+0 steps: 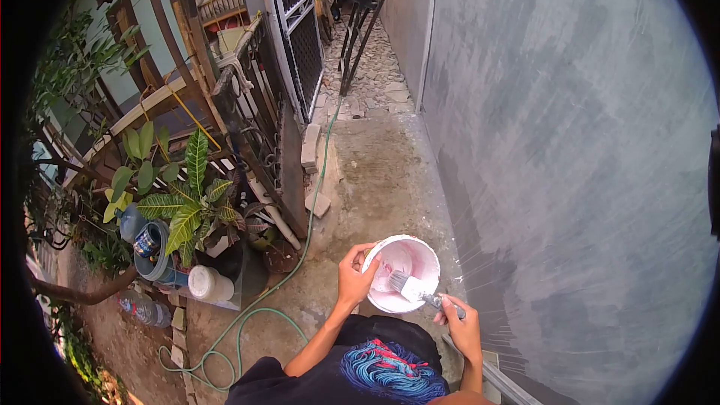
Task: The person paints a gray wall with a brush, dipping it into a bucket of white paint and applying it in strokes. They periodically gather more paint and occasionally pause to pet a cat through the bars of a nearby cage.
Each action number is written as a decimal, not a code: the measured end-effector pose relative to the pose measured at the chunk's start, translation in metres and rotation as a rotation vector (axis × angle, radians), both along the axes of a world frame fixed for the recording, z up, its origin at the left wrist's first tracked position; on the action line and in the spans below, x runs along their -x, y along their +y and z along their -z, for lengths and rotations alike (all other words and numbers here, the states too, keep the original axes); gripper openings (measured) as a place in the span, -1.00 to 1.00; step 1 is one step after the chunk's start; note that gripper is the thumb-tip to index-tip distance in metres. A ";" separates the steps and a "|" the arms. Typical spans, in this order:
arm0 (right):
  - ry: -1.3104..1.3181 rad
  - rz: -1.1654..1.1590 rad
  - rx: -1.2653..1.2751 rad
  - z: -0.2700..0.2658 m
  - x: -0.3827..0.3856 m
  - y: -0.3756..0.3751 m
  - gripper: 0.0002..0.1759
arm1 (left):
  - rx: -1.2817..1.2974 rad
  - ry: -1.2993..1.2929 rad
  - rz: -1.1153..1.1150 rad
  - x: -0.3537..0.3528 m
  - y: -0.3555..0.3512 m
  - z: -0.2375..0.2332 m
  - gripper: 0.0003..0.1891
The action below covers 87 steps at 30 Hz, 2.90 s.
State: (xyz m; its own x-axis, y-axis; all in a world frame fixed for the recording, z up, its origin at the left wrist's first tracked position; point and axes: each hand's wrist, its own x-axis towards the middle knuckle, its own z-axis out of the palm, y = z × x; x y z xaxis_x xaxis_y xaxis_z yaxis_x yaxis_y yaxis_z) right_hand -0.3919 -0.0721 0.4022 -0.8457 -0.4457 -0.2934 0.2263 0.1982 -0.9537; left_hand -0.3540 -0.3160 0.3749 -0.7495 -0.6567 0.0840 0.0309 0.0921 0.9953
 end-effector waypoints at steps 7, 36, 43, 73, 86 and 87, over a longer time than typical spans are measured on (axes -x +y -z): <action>0.001 0.049 0.092 0.001 0.000 -0.108 -0.58 | 0.055 0.062 -0.088 -0.010 -0.107 0.011 -0.74; -0.068 0.338 0.313 0.005 0.045 -0.115 -0.45 | 0.125 0.168 -0.051 0.082 -0.141 -0.006 -0.74; 0.065 0.316 0.228 -0.014 0.080 -0.054 -0.50 | 0.259 0.177 -0.055 0.121 -0.101 -0.015 -0.74; 0.886 -0.287 -0.155 -0.053 0.194 -0.062 -0.54 | 0.123 0.281 0.210 0.227 -0.024 -0.037 -0.75; 1.380 -0.369 -0.757 -0.068 0.282 -0.122 -0.58 | 0.117 0.231 0.277 0.313 -0.094 -0.048 -0.76; 1.373 -0.375 -0.761 -0.068 0.285 -0.125 -0.58 | 0.128 0.218 0.284 0.316 -0.099 -0.046 -0.75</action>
